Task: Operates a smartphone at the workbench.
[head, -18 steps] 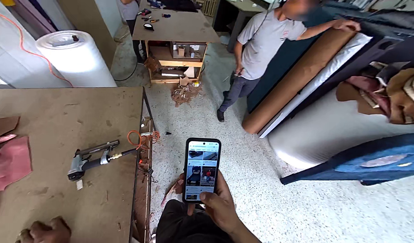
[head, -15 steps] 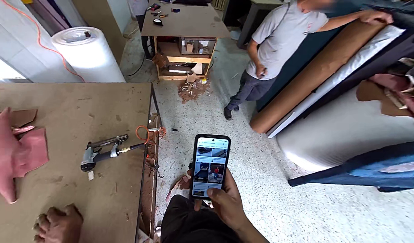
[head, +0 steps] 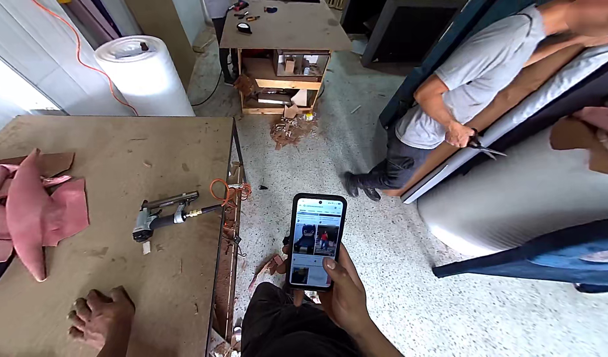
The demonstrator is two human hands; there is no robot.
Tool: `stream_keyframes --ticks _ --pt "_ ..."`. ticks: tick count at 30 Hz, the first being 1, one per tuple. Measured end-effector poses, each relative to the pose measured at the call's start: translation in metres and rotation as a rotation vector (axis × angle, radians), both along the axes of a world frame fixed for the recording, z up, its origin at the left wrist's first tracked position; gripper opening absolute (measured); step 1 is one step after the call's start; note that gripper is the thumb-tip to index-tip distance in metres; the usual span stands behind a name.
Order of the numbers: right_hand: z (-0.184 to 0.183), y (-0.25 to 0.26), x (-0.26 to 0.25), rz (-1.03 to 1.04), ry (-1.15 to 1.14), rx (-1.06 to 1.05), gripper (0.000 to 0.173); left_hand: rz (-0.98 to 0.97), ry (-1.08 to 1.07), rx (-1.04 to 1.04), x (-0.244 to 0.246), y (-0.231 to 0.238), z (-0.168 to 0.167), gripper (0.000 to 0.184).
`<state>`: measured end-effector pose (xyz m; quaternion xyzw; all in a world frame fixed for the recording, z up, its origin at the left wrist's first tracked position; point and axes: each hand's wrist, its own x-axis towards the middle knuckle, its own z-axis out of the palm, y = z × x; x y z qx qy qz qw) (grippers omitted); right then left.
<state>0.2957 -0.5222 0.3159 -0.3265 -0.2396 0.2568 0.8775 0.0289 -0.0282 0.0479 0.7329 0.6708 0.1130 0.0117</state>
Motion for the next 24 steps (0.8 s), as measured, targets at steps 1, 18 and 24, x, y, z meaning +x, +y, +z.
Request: stream_keyframes --ticks 1,18,24 --pt "0.0002 -0.0002 0.0002 0.005 -0.002 0.003 0.052 -0.002 -0.001 0.001 0.0006 -0.0009 0.0013 0.067" --pt "-0.0039 -0.0004 0.0059 0.032 0.015 -0.007 0.054 0.001 0.021 -0.003 0.0038 -0.0029 0.0044 0.068" --pt "-0.0047 -0.0017 0.0080 0.018 0.030 -0.036 0.049 -0.001 0.029 -0.010 0.0048 -0.0050 0.0071 0.068"
